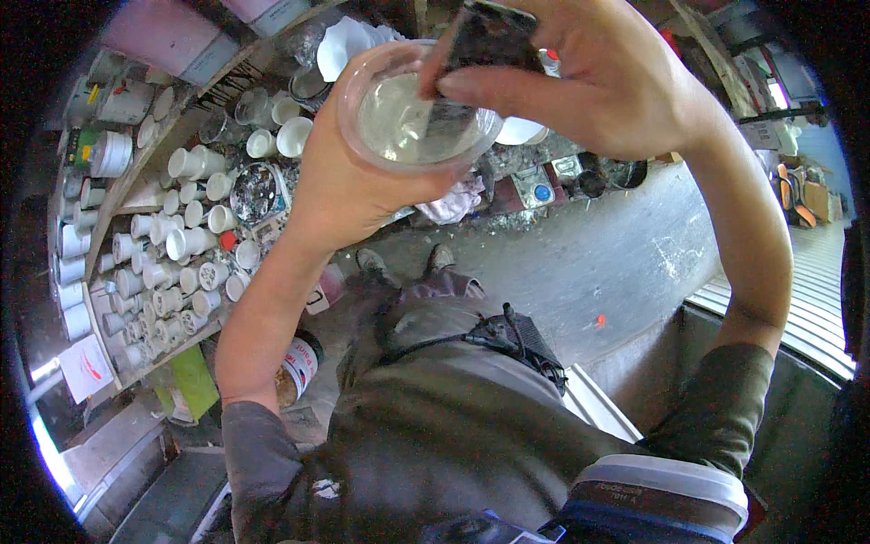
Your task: The person mixes paint and thinner in a small container, stirs the mixture, and pours it through a paper filter into a spray gun cup. They then walk to a paint booth and spray paint the side of a masked car.
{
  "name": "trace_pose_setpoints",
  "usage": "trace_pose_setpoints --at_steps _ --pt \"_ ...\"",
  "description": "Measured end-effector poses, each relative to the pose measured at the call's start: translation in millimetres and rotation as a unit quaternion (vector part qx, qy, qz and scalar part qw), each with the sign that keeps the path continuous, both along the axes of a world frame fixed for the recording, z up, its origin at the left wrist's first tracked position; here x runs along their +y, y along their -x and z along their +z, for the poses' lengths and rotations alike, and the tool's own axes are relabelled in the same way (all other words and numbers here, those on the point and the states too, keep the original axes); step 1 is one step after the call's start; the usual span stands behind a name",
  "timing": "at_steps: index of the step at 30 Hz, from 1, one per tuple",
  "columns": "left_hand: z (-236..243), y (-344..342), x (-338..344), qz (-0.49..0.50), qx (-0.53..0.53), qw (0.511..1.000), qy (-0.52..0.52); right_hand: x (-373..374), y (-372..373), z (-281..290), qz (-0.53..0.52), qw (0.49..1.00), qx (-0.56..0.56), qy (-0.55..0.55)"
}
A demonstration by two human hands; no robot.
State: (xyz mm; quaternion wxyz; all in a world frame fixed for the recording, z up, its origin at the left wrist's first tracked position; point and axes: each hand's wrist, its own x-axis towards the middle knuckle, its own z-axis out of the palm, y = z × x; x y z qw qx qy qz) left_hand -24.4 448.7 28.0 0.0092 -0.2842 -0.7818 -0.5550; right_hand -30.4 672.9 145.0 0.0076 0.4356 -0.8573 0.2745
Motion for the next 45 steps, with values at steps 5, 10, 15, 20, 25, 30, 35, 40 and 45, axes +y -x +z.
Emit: trace_pose_setpoints --at_steps 5,10,15,20,25,30,35,40,45 --pt "0.5 1.6 2.5 0.001 -0.053 0.998 -0.043 1.8 1.8 -7.0 -0.039 0.997 0.065 0.01" --pt "2.1 6.3 3.1 -0.003 -0.055 0.998 -0.015 0.5 2.7 -10.4 -0.041 0.997 0.06 0.026" --pt "6.3 9.5 2.9 0.006 -0.062 0.998 0.011 4.3 7.8 -4.4 -0.036 0.999 0.022 0.003" --pt "5.9 10.9 7.2 -0.004 -0.074 0.996 -0.042 4.6 2.8 -2.5 -0.078 0.996 0.027 0.028" --pt "6.7 9.8 6.1 -0.007 -0.094 0.996 0.01 13.3 4.0 -2.2 -0.061 0.996 -0.052 0.034" --pt "2.7 11.8 7.6 0.019 -0.066 0.998 0.005 2.1 8.1 -12.7 -0.09 0.994 0.047 0.034" --pt "0.2 10.6 8.9 -0.003 -0.064 0.998 -0.022 -12.0 -8.1 24.8 -0.232 0.965 -0.098 -0.066" --pt "2.5 8.4 11.1 0.015 -0.067 0.998 0.014 12.1 -4.5 -6.9 -0.065 0.996 0.034 0.043" --pt "0.6 5.7 13.8 0.011 -0.053 0.999 -0.004 17.4 3.5 -21.4 -0.062 0.992 0.094 0.059"
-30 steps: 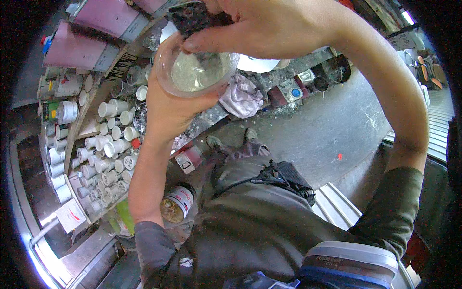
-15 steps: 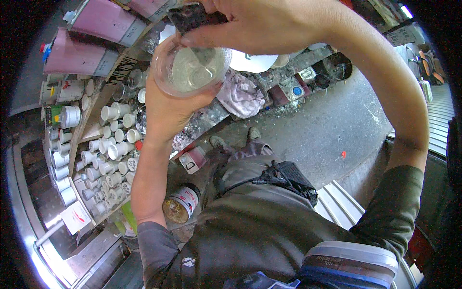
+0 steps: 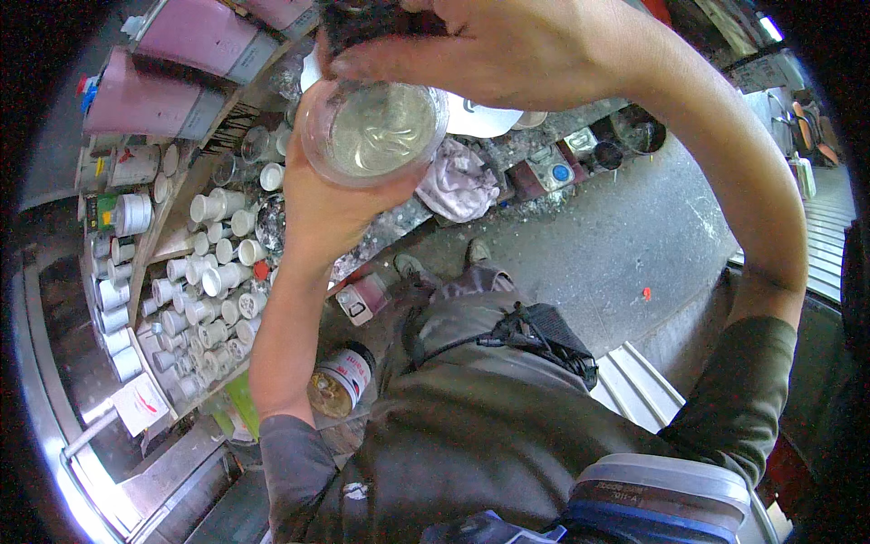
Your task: The person mixes paint and thinner in a small container, stirs the mixture, and pours it through a paper filter into a spray gun cup. They then walk to a paint booth and spray paint the side of a masked car.
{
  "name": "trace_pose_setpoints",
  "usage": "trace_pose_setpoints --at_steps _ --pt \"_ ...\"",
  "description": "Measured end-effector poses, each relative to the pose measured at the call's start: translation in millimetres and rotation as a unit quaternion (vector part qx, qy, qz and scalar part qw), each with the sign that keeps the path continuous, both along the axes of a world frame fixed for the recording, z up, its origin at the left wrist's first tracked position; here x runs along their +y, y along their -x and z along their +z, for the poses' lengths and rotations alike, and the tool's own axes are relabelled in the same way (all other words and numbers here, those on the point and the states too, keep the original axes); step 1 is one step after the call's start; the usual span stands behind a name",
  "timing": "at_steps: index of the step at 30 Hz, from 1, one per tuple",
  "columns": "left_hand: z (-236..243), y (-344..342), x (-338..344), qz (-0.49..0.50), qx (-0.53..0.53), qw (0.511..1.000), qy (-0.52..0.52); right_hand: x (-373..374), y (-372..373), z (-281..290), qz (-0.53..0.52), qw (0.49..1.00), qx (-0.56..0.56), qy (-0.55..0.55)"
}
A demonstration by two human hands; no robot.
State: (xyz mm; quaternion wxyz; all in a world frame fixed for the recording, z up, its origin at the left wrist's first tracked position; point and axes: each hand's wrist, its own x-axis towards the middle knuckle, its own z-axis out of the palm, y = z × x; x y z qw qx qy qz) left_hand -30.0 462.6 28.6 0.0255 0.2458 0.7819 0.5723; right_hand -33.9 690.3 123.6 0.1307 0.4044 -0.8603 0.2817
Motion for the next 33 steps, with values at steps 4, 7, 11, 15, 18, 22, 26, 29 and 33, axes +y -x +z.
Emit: trace_pose_setpoints --at_steps 4,7,11,15,18,22,26,29,33 --pt "-2.4 0.0 -1.3 0.01 0.005 1.0 0.029 -3.7 -4.3 0.1 0.027 1.0 0.006 -0.01" --pt "-5.2 -1.1 -1.4 0.016 0.008 1.0 0.02 -5.6 -1.4 -4.7 0.04 0.995 -0.09 0.023" --pt "-6.8 1.9 -1.1 0.027 -0.011 0.999 0.019 -7.6 10.5 -10.0 0.028 0.999 -0.029 -0.03" --pt "-5.5 4.0 -3.7 -0.01 -0.008 1.0 0.018 -8.4 14.6 -12.6 0.046 0.998 -0.037 0.005" --pt "-5.6 5.9 -3.6 -0.004 -0.002 1.0 -0.015 -8.6 18.2 -13.1 0.043 0.998 -0.052 -0.005" --pt "-4.3 7.1 -5.9 0.003 -0.005 0.999 0.033 -12.1 21.4 -12.8 0.01 0.997 -0.074 -0.036" --pt "-5.1 12.4 -4.7 -0.001 0.006 1.0 -0.007 -8.9 19.1 -7.9 0.006 0.999 -0.03 -0.036" --pt "-4.6 13.3 -5.5 -0.016 -0.056 0.998 -0.028 -7.9 18.9 -6.2 0.029 0.998 -0.049 -0.033" --pt "-3.2 15.9 -6.6 -0.015 -0.005 1.0 -0.006 -11.6 20.5 -8.2 -0.005 0.999 -0.05 0.007"
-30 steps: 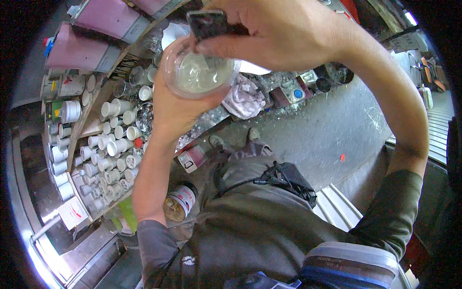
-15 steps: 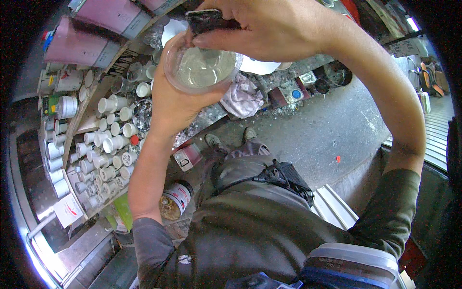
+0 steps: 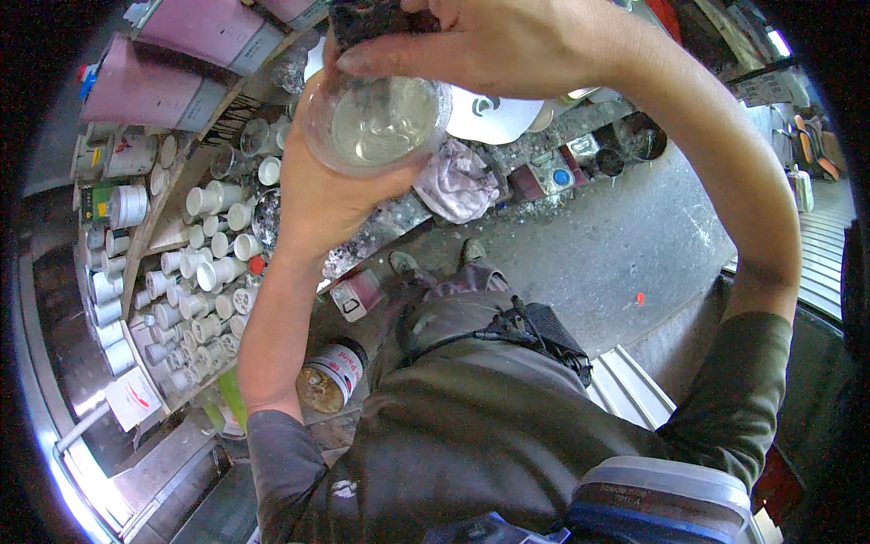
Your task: The person mixes paint and thinner in a small container, stirs the mixture, and pours it through a paper filter into a spray gun cup. They then walk to a paint booth and spray paint the side of a masked car.
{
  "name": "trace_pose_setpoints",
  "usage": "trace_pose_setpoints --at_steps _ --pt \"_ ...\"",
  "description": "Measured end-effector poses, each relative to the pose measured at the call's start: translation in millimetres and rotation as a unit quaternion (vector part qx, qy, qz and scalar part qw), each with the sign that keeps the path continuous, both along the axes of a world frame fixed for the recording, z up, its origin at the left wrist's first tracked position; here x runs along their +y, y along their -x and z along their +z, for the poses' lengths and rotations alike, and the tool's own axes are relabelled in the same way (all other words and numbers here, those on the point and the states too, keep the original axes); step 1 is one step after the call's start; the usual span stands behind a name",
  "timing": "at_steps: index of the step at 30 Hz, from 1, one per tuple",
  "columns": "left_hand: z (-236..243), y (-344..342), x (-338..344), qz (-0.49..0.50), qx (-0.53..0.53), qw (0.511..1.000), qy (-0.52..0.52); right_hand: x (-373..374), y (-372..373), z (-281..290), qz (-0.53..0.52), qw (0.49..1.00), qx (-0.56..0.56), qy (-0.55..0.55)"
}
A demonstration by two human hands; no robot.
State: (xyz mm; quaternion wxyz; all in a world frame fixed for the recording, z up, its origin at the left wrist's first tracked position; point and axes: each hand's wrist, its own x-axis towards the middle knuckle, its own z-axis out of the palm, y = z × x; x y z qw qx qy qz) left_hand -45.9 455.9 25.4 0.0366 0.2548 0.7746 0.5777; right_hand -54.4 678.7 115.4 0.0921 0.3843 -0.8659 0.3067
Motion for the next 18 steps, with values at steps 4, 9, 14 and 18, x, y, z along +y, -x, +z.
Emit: trace_pose_setpoints --at_steps 4,9,14,18 --pt "-0.3 3.2 0.7 -0.001 -0.004 1.0 0.003 5.9 -4.9 3.4 0.007 1.0 0.007 -0.021" --pt "-3.4 4.6 4.7 -0.017 -0.023 0.999 -0.033 12.7 -3.0 6.8 -0.006 0.997 -0.074 -0.024" --pt "-4.4 5.7 2.7 -0.007 -0.013 0.999 0.03 5.1 -5.5 6.6 -0.002 0.999 -0.039 -0.013" --pt "-8.6 7.2 4.1 -0.006 0.013 1.0 -0.011 4.2 -1.5 13.8 -0.109 0.985 -0.132 -0.032"
